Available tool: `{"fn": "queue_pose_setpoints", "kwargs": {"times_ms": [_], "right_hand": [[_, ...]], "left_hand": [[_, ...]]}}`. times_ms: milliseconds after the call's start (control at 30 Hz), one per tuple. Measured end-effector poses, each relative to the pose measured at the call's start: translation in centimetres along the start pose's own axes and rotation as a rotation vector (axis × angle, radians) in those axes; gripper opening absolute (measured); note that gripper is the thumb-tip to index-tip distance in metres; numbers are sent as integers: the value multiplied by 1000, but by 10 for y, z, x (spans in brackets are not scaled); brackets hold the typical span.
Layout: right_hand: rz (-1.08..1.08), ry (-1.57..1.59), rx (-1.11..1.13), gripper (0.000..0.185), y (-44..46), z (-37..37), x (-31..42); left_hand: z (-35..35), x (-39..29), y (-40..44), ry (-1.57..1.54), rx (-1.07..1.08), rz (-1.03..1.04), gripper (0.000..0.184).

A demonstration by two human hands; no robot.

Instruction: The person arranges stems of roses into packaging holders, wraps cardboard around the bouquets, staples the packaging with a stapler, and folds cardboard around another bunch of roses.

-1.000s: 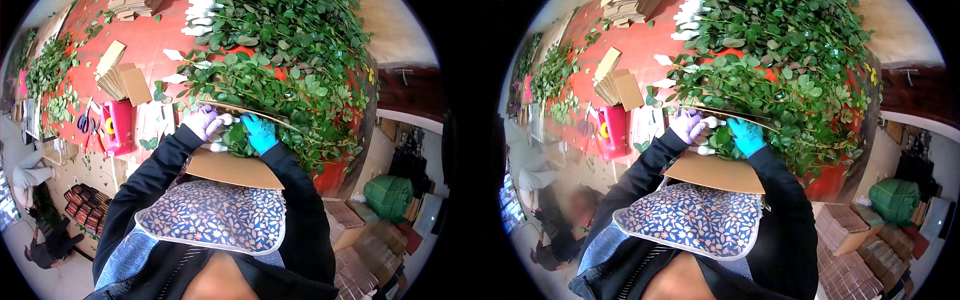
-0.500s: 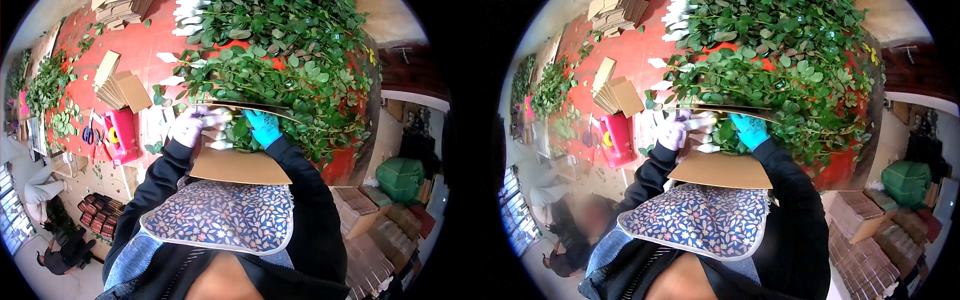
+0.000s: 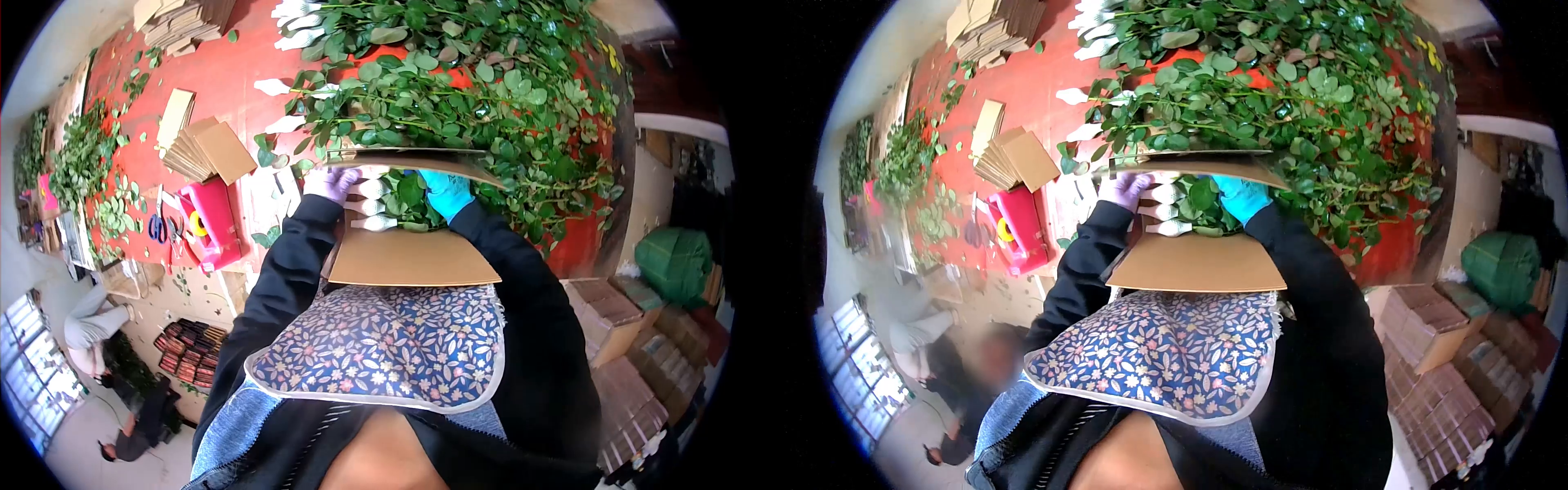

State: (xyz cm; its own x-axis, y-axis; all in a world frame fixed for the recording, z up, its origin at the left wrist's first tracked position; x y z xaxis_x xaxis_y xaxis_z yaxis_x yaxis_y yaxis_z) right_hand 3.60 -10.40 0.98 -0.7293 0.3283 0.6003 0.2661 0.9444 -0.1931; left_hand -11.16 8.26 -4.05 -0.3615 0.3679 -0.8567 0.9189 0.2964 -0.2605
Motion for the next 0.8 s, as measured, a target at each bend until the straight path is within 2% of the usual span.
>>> {"fn": "queue_pose_setpoints", "kwargs": {"times_ms": [33,100,133,200,300,367,400,433,467,533,633,667,700,733,767,800], "right_hand": [[-16,-115,-245,30,-11,17,-18],[23,-77,-227,27,-12,15,-19],[36,-52,-188,26,-11,15,-18],[-1,-140,-194,21,-8,15,-15],[-12,-154,-264,20,-9,17,-14],[-18,-159,-309,20,-11,16,-15],[-22,-160,-331,20,-13,14,-15],[-25,-160,-342,20,-14,14,-15],[-24,-162,-354,20,-17,15,-17],[-7,-172,-350,21,-20,22,-19],[29,-197,-324,22,-23,29,-22],[93,-136,-173,23,-18,30,-26],[153,-77,-20,25,-13,36,-32],[144,-73,-22,25,-13,39,-34],[95,-75,-112,25,-14,37,-33],[48,-80,-200,25,-16,33,-32]], "left_hand": [[-42,-66,-10,153,-132,-12,15],[-87,2,-23,-435,-222,-200,9],[-104,-38,-28,-490,-219,-118,8],[-117,-79,-34,44,-171,361,9],[-61,-68,-36,79,-92,-10,20],[-29,-85,-26,55,-55,9,22],[-11,-80,-21,-129,45,-11,22],[0,-76,-22,-225,134,-89,33],[-1,-73,-23,-227,135,-92,33],[-24,-77,-26,201,25,23,25],[-111,-30,-47,-125,-291,-249,13],[-120,-28,-46,-163,-201,-188,11],[-116,-44,-43,202,-132,-44,12],[-101,-57,-44,564,-53,99,16],[-76,-28,-54,505,70,-231,26],[-78,-28,-54,505,64,-231,26]]}}
Point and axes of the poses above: each hand's wrist, its own y-axis towards the middle knuckle, its own z-axis out of the palm, x = y × z, the point moved 9 cm from there along y, towards the middle knuckle, and after that the axes turned 13 degrees about x, right-handed, at the moved point
